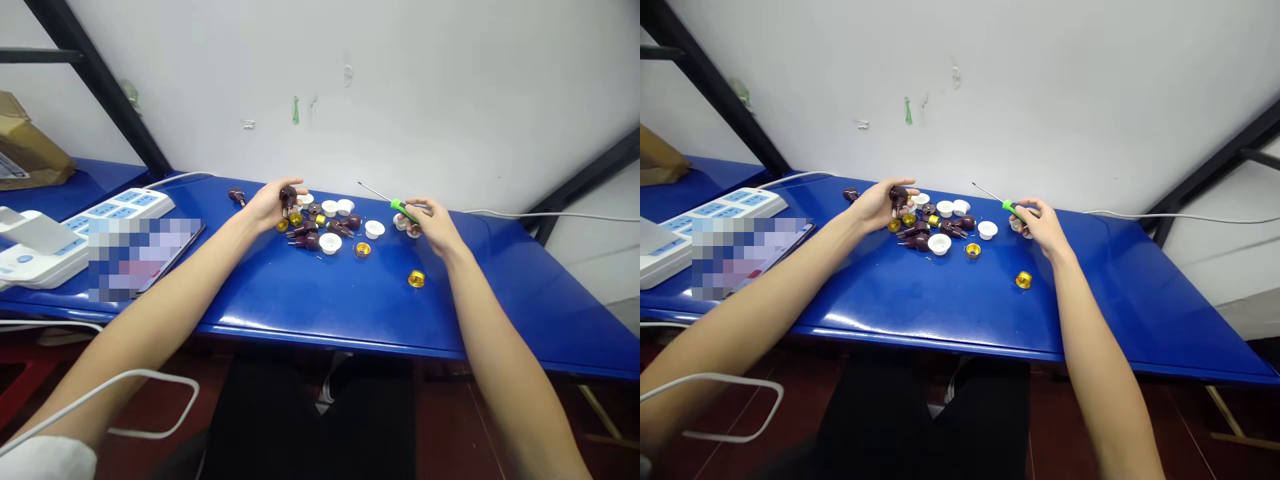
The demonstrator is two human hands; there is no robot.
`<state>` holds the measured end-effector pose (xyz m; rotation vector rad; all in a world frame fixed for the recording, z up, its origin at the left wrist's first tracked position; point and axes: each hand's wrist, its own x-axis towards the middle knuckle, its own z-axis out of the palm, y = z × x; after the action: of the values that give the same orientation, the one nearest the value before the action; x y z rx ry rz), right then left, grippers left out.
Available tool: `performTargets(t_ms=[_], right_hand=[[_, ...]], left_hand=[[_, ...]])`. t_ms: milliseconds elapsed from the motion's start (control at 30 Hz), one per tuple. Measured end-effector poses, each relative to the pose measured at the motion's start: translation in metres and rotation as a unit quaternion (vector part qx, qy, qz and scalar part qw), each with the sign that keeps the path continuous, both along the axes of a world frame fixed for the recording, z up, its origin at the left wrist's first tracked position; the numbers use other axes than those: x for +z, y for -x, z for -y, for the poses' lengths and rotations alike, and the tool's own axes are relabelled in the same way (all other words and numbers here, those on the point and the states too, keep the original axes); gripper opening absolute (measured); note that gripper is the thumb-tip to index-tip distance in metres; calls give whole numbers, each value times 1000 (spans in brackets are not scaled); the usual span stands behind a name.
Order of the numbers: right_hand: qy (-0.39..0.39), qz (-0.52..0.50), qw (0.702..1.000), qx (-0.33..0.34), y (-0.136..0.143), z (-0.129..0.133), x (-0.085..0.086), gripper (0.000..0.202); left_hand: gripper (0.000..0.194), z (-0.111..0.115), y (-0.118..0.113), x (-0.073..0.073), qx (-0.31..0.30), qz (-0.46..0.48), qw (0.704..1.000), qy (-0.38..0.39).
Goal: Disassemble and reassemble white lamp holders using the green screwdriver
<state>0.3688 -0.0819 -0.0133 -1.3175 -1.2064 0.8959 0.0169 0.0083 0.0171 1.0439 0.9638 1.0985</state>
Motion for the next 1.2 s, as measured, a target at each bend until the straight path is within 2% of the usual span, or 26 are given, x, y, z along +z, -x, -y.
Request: performTargets(t_ms=[467, 833, 1200], right_hand=[[-5, 6, 1000, -6, 3, 1, 4, 62], [-1, 2, 1000, -4, 4, 2, 5, 63], [-2, 7, 1000, -4, 4, 1, 4, 65]], left_hand=[[10, 3, -2, -1, -20, -24, 999, -17], [11, -1, -1, -8, -56, -40, 996, -56], [8, 6, -4, -2, -48, -63, 996, -50]])
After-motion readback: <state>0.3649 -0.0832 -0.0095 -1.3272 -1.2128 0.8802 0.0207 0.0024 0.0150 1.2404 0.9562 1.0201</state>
